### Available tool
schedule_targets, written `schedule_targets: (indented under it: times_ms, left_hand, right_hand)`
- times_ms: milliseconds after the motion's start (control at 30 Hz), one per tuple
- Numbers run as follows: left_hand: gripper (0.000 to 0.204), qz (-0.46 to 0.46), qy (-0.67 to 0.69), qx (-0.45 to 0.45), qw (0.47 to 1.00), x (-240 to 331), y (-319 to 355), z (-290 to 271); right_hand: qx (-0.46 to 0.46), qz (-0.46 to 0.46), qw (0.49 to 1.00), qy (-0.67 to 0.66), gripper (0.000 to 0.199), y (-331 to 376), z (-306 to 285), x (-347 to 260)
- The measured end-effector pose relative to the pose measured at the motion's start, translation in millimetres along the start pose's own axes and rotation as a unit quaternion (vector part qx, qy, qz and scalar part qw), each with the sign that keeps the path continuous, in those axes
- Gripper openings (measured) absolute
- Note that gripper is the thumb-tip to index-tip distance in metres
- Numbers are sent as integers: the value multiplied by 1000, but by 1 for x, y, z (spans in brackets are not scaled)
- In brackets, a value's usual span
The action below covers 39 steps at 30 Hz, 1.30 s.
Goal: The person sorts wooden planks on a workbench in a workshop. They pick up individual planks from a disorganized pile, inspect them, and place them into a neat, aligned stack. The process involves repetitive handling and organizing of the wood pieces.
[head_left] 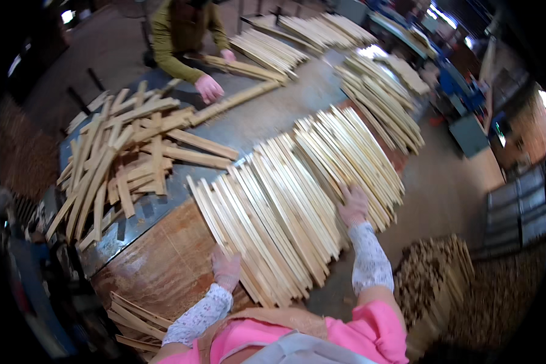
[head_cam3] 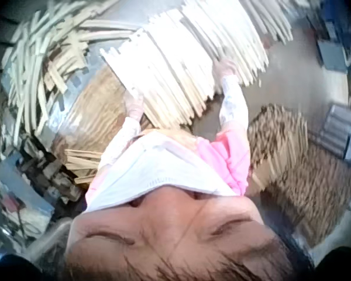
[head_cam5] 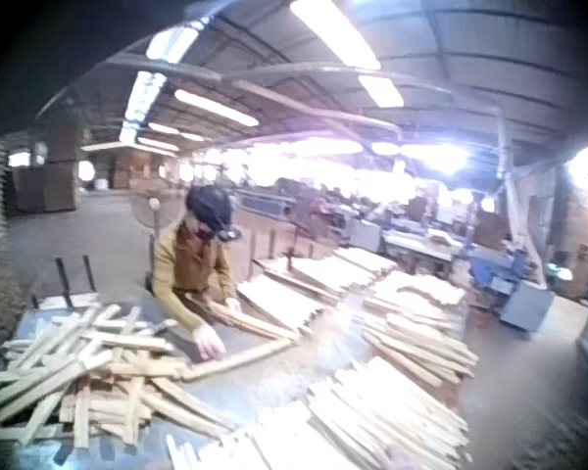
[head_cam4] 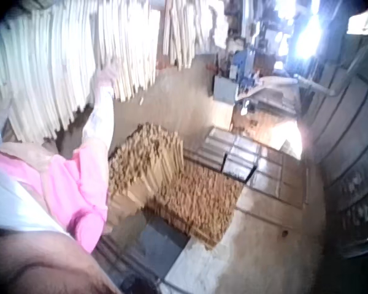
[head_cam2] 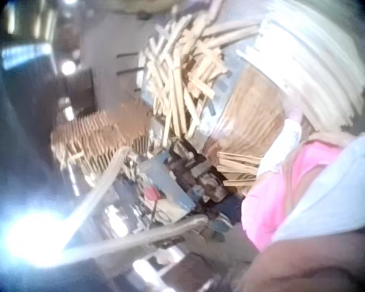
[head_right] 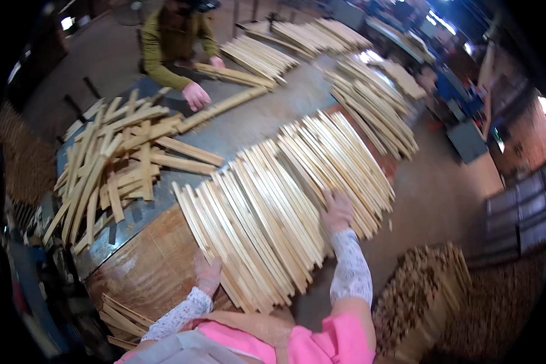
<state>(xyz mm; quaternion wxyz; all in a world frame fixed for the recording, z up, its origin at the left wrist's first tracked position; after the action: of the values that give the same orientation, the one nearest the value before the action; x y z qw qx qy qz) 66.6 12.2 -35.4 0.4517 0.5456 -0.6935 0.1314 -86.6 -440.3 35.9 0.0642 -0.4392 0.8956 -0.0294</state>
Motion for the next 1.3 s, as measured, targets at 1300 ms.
schedule_targets:
  times_ms: [1300]
  left_hand:
    - [37,-18,302,-181,936,-106,20,-169]
  right_hand:
    - [-447,-59,733,-510,55,84,46,-527]
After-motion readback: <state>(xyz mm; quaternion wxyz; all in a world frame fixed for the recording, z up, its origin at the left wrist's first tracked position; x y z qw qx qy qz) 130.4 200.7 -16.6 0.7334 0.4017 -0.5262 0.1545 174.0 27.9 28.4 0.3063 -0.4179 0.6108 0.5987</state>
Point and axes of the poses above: each hand's wrist, its own y-axis away from the middle knuckle, its own z-axis out of the palm, x = y × z, the point moved 1 cm from there along -y, towards the middle knuckle, and after that the axes turned 6 degrees about -x, right-handed, at the moved point
